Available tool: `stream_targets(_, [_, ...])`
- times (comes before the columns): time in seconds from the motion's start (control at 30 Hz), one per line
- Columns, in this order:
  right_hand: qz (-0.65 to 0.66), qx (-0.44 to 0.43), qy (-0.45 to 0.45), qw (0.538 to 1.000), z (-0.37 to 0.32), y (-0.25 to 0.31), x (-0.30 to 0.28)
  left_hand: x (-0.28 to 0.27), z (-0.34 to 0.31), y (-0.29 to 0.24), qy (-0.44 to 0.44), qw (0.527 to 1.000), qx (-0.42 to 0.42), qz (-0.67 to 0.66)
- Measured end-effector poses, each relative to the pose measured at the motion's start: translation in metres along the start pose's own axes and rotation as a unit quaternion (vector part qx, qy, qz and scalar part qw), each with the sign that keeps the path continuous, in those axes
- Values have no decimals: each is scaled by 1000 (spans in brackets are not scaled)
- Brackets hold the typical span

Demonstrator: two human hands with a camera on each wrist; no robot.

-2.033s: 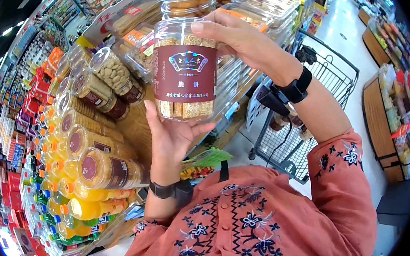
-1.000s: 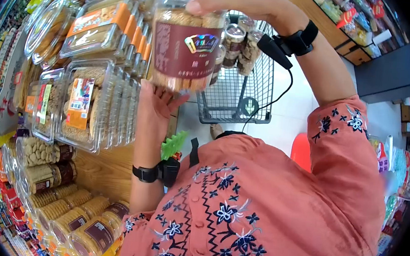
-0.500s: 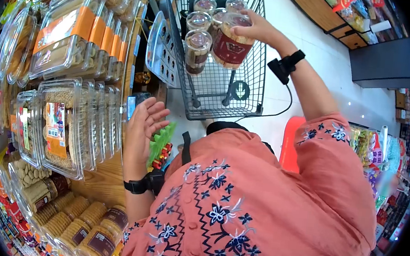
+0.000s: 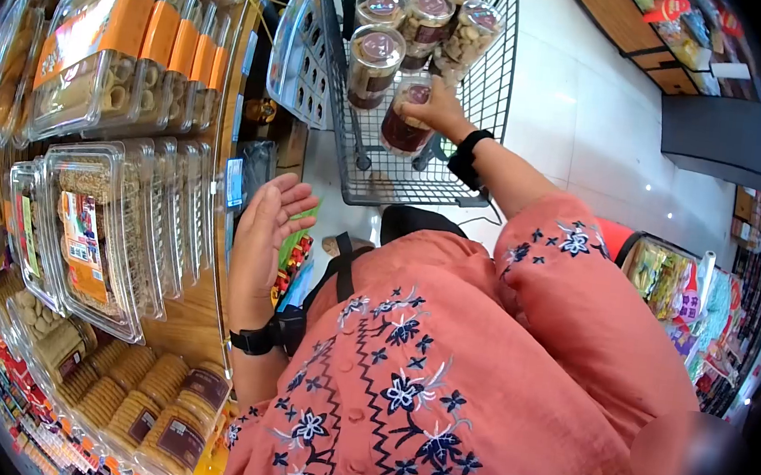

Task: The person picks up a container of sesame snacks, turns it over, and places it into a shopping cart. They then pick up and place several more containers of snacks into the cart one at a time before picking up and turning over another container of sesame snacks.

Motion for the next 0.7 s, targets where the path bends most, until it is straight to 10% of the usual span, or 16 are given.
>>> stream_targets(0.7, [-42, 65, -28, 997, -20, 3, 146, -19, -12, 20, -87, 993, -78, 34])
Point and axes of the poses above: each hand's wrist, its own z-axis towards the middle knuckle, its own x-axis out of the palm, y = z × x, the point moved 8 cm from there along z, towards the middle knuckle, and after that the axes turned 4 degrees about z, right-handed, at the moved point
